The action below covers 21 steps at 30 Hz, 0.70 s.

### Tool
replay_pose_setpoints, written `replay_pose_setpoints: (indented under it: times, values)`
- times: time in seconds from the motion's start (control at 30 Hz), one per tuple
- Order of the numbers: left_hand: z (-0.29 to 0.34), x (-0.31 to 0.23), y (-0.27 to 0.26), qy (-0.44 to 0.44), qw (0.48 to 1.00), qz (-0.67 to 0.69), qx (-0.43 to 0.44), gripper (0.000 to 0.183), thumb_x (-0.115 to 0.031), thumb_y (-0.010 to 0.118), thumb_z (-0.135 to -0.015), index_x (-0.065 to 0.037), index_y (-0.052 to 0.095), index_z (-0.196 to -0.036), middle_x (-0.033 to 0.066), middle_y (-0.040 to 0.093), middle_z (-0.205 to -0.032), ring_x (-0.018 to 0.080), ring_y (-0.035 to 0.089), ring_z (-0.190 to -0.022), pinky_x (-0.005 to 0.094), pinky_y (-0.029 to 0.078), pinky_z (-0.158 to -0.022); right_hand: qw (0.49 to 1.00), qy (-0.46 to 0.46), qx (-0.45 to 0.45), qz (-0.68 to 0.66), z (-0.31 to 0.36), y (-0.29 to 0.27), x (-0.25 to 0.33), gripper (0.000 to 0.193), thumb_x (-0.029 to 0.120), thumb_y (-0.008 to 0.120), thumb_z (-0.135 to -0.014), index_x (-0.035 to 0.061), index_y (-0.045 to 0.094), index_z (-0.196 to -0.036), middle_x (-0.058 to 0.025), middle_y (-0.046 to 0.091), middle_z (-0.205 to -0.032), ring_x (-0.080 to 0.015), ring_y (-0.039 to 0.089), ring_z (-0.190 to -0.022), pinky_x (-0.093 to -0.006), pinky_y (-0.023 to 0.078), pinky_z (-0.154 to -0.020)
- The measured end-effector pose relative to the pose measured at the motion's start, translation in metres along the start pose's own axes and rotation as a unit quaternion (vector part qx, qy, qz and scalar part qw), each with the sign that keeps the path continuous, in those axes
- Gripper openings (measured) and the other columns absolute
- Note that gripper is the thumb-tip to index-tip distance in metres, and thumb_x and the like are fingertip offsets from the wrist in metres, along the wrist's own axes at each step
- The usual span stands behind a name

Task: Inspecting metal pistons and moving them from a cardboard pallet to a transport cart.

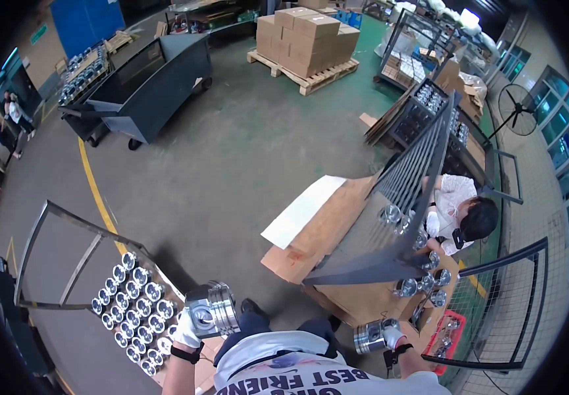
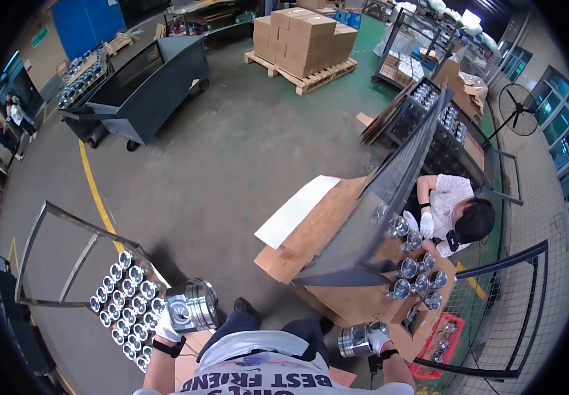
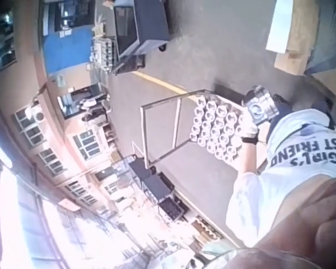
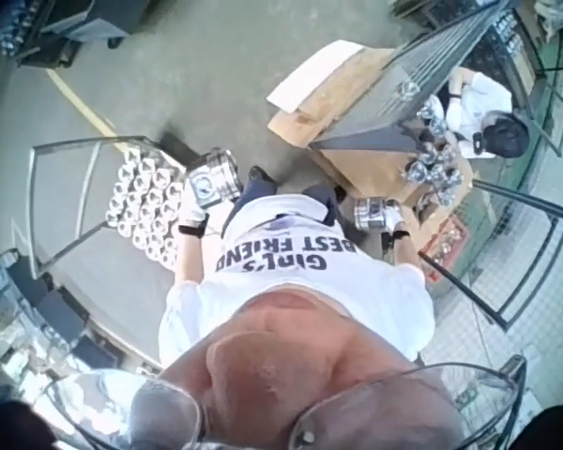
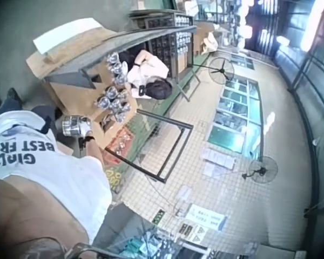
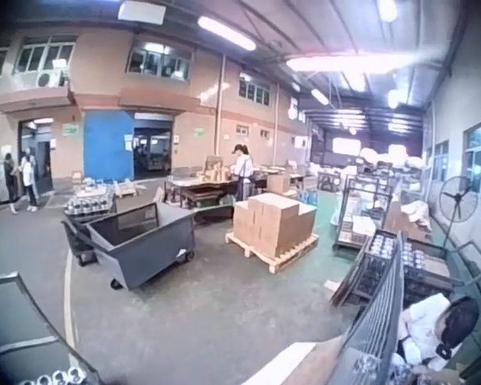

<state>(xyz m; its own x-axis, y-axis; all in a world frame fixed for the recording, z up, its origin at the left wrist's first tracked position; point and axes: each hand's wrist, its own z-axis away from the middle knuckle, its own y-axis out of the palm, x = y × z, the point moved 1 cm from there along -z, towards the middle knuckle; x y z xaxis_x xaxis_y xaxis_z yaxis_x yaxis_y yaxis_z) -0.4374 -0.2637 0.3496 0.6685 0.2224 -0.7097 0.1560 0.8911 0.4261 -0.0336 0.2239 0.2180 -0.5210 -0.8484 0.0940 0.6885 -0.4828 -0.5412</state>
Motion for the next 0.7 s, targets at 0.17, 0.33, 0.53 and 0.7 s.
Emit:
replay_pose_setpoints:
  times: [0.17,0.33,0.53,0.7]
  values:
    - [-0.086,-0.086,-0.031,0.001,0.999,0.012,0.044,0.044,-0.030,0.041,-0.102,-0.002,0.051,-0.134,0.0148,0.059,-0.129,0.0310,0.063,-0.110,0.0415,0.057,-0.086,0.985,0.027,0.031,-0.165,-0.027,0.033,0.056,0.030,0.029,0.072,-0.076,0.0094,0.076,-0.098,-0.0201,0.071,-0.105,-0.0362,0.067,-0.098,-0.0405,0.051,-0.087]
    - [-0.212,-0.158,-0.013,-0.025,0.992,-0.014,0.121,0.045,-0.031,0.041,-0.102,-0.002,0.051,-0.135,0.0152,0.059,-0.130,0.0318,0.062,-0.111,0.0423,0.057,-0.087,0.946,-0.001,-0.013,-0.323,-0.079,0.053,0.140,0.033,0.032,0.069,-0.078,0.0080,0.075,-0.100,-0.0198,0.070,-0.108,-0.0359,0.065,-0.103,-0.0420,0.050,-0.087]
    - [-0.358,-0.233,0.033,-0.089,0.975,-0.071,0.192,0.046,-0.033,0.040,-0.102,-0.002,0.051,-0.135,0.0157,0.058,-0.131,0.0328,0.062,-0.112,0.0433,0.057,-0.088,0.910,0.078,-0.008,-0.408,-0.121,0.023,0.214,0.033,0.031,0.067,-0.079,0.0072,0.075,-0.101,-0.0195,0.070,-0.108,-0.0352,0.065,-0.103,-0.0419,0.049,-0.087]
    - [-0.476,-0.291,0.092,-0.124,0.962,-0.105,0.221,0.047,-0.034,0.039,-0.102,-0.002,0.050,-0.136,0.0161,0.058,-0.132,0.0336,0.061,-0.113,0.0441,0.057,-0.088,0.884,0.118,0.013,-0.453,-0.190,-0.036,0.296,0.033,0.030,0.066,-0.080,0.0066,0.074,-0.102,-0.0192,0.070,-0.109,-0.0347,0.065,-0.103,-0.0419,0.049,-0.087]
